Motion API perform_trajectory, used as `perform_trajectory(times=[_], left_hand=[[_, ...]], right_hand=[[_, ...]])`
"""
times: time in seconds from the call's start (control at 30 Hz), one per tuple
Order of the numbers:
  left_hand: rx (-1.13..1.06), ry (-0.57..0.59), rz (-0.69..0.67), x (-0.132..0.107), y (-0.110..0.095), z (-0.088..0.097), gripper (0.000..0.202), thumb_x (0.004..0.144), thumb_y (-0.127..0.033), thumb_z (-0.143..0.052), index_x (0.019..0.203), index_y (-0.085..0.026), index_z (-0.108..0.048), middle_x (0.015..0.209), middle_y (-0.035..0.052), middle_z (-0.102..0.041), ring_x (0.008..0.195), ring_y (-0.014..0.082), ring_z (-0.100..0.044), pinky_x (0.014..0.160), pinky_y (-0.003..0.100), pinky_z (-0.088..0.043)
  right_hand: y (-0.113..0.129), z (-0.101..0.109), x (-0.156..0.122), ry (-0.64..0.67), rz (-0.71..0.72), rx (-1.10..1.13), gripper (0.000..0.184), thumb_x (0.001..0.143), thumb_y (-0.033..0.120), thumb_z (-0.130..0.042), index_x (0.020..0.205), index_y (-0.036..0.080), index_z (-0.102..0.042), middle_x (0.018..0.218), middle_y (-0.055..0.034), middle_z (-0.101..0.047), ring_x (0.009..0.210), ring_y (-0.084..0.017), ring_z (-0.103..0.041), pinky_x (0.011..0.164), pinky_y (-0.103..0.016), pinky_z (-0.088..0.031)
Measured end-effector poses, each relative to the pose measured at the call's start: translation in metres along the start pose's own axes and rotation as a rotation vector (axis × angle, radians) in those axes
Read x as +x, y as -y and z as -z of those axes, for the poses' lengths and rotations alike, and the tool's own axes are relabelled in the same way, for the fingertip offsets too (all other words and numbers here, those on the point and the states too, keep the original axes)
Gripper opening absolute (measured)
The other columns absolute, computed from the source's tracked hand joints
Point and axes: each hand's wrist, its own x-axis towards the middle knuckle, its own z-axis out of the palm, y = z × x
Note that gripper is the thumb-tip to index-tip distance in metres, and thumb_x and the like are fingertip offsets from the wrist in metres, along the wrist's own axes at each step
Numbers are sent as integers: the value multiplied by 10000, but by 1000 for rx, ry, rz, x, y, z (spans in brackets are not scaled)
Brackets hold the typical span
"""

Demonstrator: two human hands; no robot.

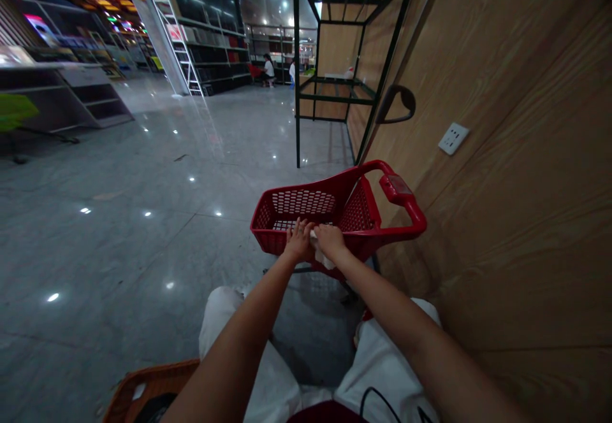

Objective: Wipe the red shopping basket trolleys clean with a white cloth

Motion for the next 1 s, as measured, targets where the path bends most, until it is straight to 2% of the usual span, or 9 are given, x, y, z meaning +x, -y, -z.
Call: perform_trajectory(times=[0.13, 0.23, 0.3, 0.4, 0.5, 0.67, 0.77, 0.87, 1.0], left_hand=[[87, -52, -162, -11, 22, 10, 673, 791, -217, -489, 1424, -265, -267, 1544, 47, -163, 1421, 222, -92, 1122, 481, -129], [168, -169, -124, -22, 57, 20, 598, 805, -184, -472, 1380, -301, -358, 1528, 31, -222, 1415, 205, -136, 1135, 447, -83], [180, -114, -43, -26, 80, 24, 483, 823, -231, -483, 1301, -298, -462, 1452, 53, -388, 1371, 222, -273, 1113, 424, -175], [178, 77, 48, -29, 97, 25, 289, 846, -323, -496, 1117, -277, -583, 1155, 75, -646, 1128, 234, -554, 952, 352, -380], [196, 104, 106, -31, 91, 19, 209, 869, -301, -464, 1024, -245, -593, 999, 78, -688, 953, 223, -628, 823, 316, -424], [218, 19, 162, -35, 70, 9, 202, 891, -247, -418, 1012, -189, -569, 1003, 117, -667, 965, 231, -610, 823, 345, -408], [222, -11, 194, -36, 65, 8, 211, 899, -223, -397, 1024, -179, -561, 995, 117, -661, 963, 223, -602, 822, 344, -406], [224, -25, 205, -36, 62, 8, 211, 905, -209, -385, 1027, -182, -555, 995, 107, -651, 954, 216, -599, 812, 341, -410], [233, -58, 193, -38, 57, 1, 220, 911, -199, -368, 1050, -191, -537, 1048, 100, -619, 960, 214, -586, 791, 337, -414]], right_hand=[[-49, 9, -36, -55, 1, -77, 256, 922, 174, -365, 1006, 170, -608, 972, -102, -641, 920, -200, -582, 927, -389, -349], [-83, 12, -65, -127, 1, -118, 221, 916, 192, -401, 983, 175, -610, 953, -92, -629, 908, -208, -562, 906, -377, -340], [-94, 11, -75, -120, -15, -126, 210, 911, 194, -414, 971, 165, -612, 942, -100, -620, 883, -206, -556, 819, -335, -364], [-90, 4, -73, -87, -33, -119, 210, 906, 172, -407, 941, 157, -614, 918, -106, -615, 848, -201, -555, 742, -311, -365], [-62, -6, -53, -58, 5, -74, 213, 907, 171, -400, 953, 161, -609, 928, -107, -615, 855, -206, -560, 721, -312, -370], [10, -23, -11, -55, 88, 31, 252, 924, 175, -360, 998, 158, -601, 969, -121, -620, 892, -208, -566, 736, -319, -395], [37, -26, 3, -72, 115, 64, 260, 925, 171, -355, 995, 161, -604, 982, -121, -621, 900, -205, -570, 744, -314, -404], [30, -26, 2, -63, 166, 56, 262, 930, 183, -358, 1037, 172, -597, 1000, -114, -622, 906, -196, -575, 754, -308, -411], [-27, -28, -18, -107, 154, 15, 252, 918, 165, -391, 1068, 178, -593, 1005, -90, -632, 946, -193, -563, 884, -345, -385]])
